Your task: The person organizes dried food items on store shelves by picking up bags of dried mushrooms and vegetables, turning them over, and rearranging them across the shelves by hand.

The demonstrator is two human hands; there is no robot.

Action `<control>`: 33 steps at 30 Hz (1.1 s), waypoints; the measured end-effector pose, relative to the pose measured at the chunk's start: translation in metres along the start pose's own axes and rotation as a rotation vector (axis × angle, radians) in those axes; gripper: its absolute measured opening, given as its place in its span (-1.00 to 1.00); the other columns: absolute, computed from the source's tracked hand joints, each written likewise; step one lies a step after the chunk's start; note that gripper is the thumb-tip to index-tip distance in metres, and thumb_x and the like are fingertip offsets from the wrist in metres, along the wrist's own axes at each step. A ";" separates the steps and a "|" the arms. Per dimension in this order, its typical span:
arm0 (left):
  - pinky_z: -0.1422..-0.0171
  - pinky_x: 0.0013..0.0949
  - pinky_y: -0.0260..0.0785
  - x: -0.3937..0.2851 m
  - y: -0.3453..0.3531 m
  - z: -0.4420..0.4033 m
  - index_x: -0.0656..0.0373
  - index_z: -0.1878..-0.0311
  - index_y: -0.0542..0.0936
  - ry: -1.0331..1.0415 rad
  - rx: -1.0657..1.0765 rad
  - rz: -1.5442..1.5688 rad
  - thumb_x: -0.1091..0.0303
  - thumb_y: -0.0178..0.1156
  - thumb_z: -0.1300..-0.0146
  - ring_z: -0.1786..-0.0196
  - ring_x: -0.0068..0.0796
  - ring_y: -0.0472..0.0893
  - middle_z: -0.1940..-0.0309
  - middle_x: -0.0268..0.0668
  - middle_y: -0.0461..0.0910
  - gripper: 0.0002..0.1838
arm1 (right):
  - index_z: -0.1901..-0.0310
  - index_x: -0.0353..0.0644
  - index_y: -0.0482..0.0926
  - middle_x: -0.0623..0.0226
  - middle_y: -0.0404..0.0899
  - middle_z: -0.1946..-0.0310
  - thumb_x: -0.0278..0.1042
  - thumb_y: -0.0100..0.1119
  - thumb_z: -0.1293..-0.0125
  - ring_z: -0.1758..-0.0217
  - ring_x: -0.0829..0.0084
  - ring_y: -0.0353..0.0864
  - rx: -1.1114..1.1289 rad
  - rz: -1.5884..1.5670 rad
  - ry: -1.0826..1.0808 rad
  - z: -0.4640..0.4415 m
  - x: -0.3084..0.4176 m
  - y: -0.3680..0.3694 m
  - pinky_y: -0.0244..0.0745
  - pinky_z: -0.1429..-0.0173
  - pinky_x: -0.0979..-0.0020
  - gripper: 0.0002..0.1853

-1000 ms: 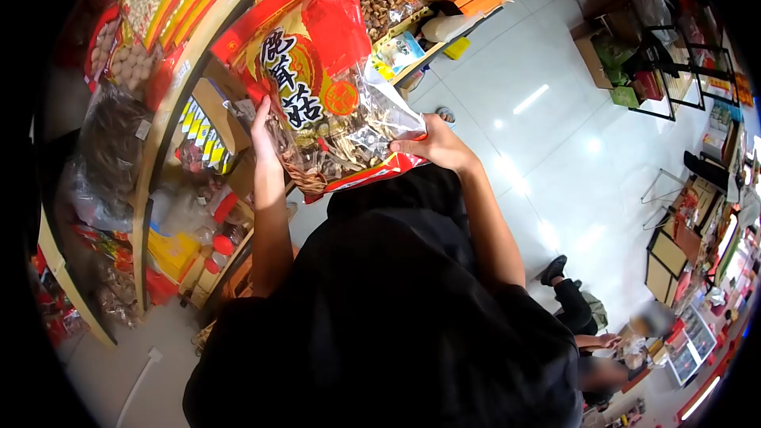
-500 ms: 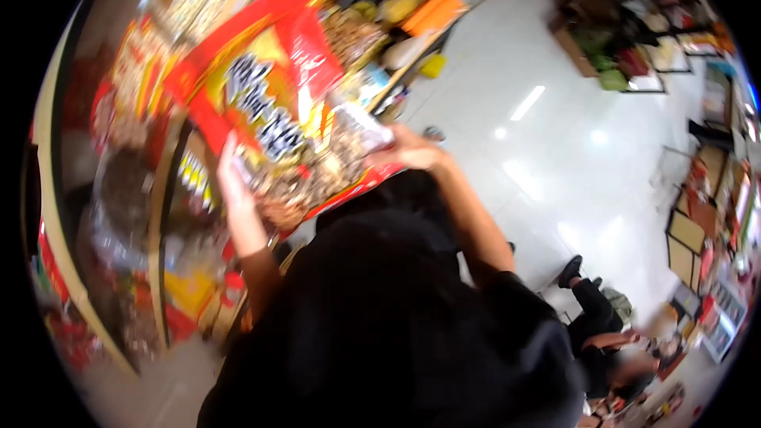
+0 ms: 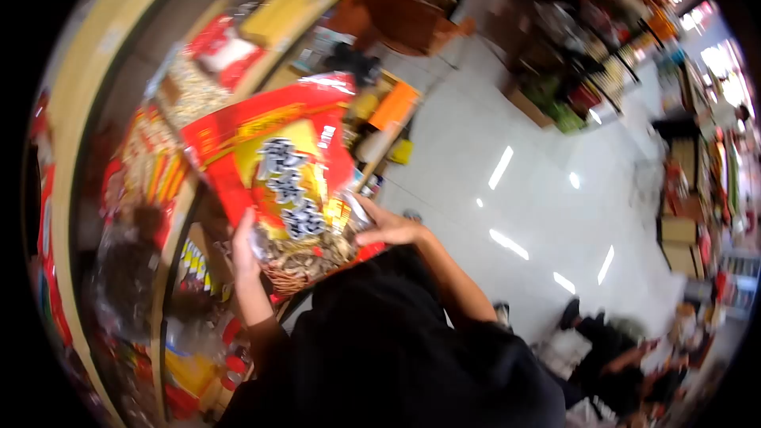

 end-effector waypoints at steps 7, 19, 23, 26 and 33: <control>-0.40 -0.30 0.08 -0.115 0.070 0.050 0.23 -0.39 0.08 0.382 0.247 -0.109 0.42 0.14 -0.30 -0.32 -0.43 0.26 -0.29 -0.21 0.27 -0.34 | -0.45 -0.19 -0.08 0.26 0.27 -0.30 -0.39 0.46 -0.06 -0.36 0.35 0.26 -0.150 -0.092 -0.114 -0.021 0.029 0.010 0.22 -0.40 0.25 0.03; -0.36 -0.32 0.14 -0.297 0.061 0.105 0.23 -0.37 0.09 0.876 0.179 -0.429 0.35 0.14 -0.31 -0.23 -0.45 0.32 -0.18 -0.25 0.33 -0.36 | -0.36 -0.34 0.16 0.24 0.48 -0.01 -0.26 0.36 0.01 -0.01 0.47 0.48 -0.158 -0.053 -0.693 -0.090 0.276 0.049 0.39 -0.11 0.46 -0.10; -0.24 -0.36 0.24 -0.364 0.031 0.108 0.26 -0.46 -0.10 0.899 -0.200 -0.476 0.14 0.17 -0.32 -0.17 -0.44 0.42 -0.13 -0.17 0.45 -0.15 | -0.37 -0.33 0.18 0.14 0.44 -0.14 -0.26 0.31 -0.09 -0.18 0.35 0.45 -0.141 0.014 -0.826 -0.135 0.363 0.083 0.32 -0.29 0.35 -0.18; -0.38 -0.16 0.09 -0.386 0.010 0.087 0.20 -0.48 -0.15 0.863 -0.173 -0.503 -0.04 0.13 -0.31 -0.30 -0.24 0.33 -0.24 0.07 0.33 -0.09 | -0.38 -0.32 0.18 0.08 0.35 -0.25 -0.31 0.20 -0.22 -0.25 0.30 0.41 -0.089 0.009 -0.870 -0.173 0.424 0.112 0.28 -0.34 0.31 -0.28; -0.43 -0.27 0.07 -0.432 0.020 0.067 0.32 -0.41 0.06 1.147 -0.184 -0.683 0.20 0.24 -0.25 -0.34 -0.27 0.29 -0.28 0.06 0.28 -0.20 | -0.31 -0.29 0.27 0.14 0.48 -0.12 -0.27 0.15 -0.30 0.10 0.32 0.66 0.152 0.039 -0.577 -0.281 0.495 0.161 0.62 0.02 0.31 -0.41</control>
Point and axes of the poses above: each hand's wrist, its own z-axis away from the middle knuckle, its own y-axis out of the palm, x = y × z, the point moved 10 cm from there along -z, towards the middle knuckle
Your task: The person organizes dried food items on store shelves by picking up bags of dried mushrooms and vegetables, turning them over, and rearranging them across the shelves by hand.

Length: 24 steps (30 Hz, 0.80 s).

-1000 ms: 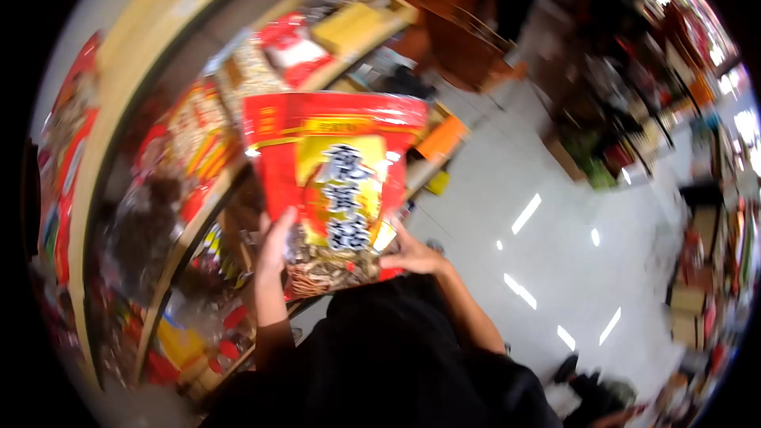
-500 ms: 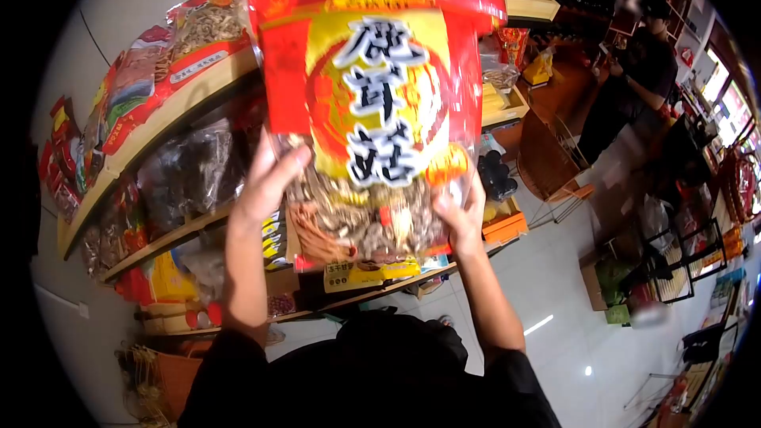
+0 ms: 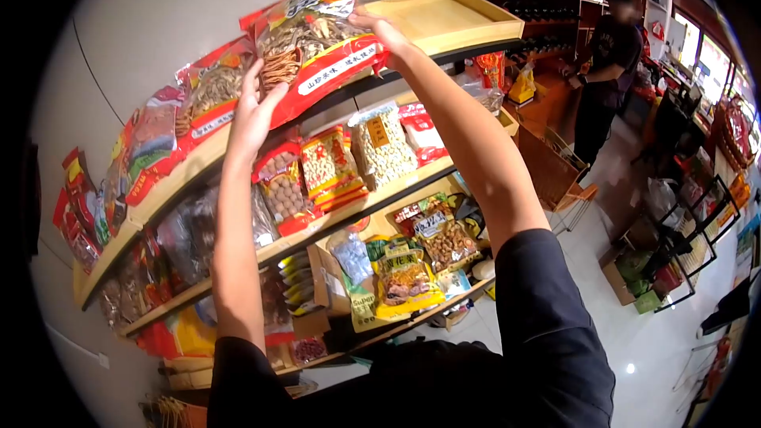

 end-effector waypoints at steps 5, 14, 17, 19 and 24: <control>-0.33 -0.26 0.25 0.010 -0.014 -0.011 0.34 -0.36 0.16 -0.059 -0.135 -0.197 0.30 0.23 -0.23 -0.26 -0.15 0.43 -0.20 0.07 0.42 -0.29 | -0.27 -0.21 0.31 0.27 0.63 0.31 -0.04 0.20 -0.26 0.39 0.46 0.66 -0.002 0.151 0.158 -0.056 -0.019 0.010 0.62 0.29 0.42 -0.36; -0.38 -0.03 0.11 0.035 -0.028 -0.046 0.11 -0.33 0.31 0.212 -0.218 -0.983 0.20 0.12 -0.28 -0.29 0.04 0.33 -0.20 0.07 0.38 -0.44 | -0.09 0.07 0.60 0.06 0.67 0.33 0.19 0.15 -0.27 0.37 0.34 0.69 -0.178 1.273 -0.018 -0.112 -0.021 -0.012 0.57 0.33 0.35 -0.51; -0.32 -0.04 0.15 0.044 -0.025 -0.042 0.04 -0.32 0.31 0.183 -0.212 -1.010 0.12 0.06 -0.33 -0.24 -0.04 0.37 -0.13 -0.03 0.45 -0.47 | -0.06 0.03 0.61 -0.01 0.64 0.15 0.28 0.11 -0.24 0.04 0.00 0.61 -0.216 1.426 -0.218 -0.131 -0.022 -0.018 0.47 -0.07 0.19 -0.45; -0.22 -0.07 0.20 0.047 -0.022 -0.039 0.03 -0.31 0.34 0.244 -0.250 -1.050 0.08 0.04 -0.33 -0.13 -0.11 0.44 -0.02 -0.11 0.52 -0.48 | -0.06 0.02 0.60 -0.01 0.63 0.11 0.25 0.06 -0.28 0.02 0.02 0.60 -0.242 1.486 -0.190 -0.120 -0.015 -0.011 0.46 -0.09 0.17 -0.47; -0.18 -0.15 0.22 0.048 -0.025 -0.036 -0.02 -0.27 0.41 0.258 -0.320 -1.057 0.06 0.07 -0.28 -0.07 -0.15 0.48 0.06 -0.15 0.59 -0.49 | -0.12 -0.06 0.53 -0.03 0.59 0.02 0.27 -0.17 -0.34 -0.10 0.01 0.54 -0.281 1.450 -0.165 -0.109 -0.011 -0.021 0.40 -0.21 0.16 -0.39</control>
Point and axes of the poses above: each hand's wrist, its own z-axis away from the middle knuckle, its own y-axis out of the palm, x = y × z, the point moved 10 cm from there along -z, towards the middle knuckle
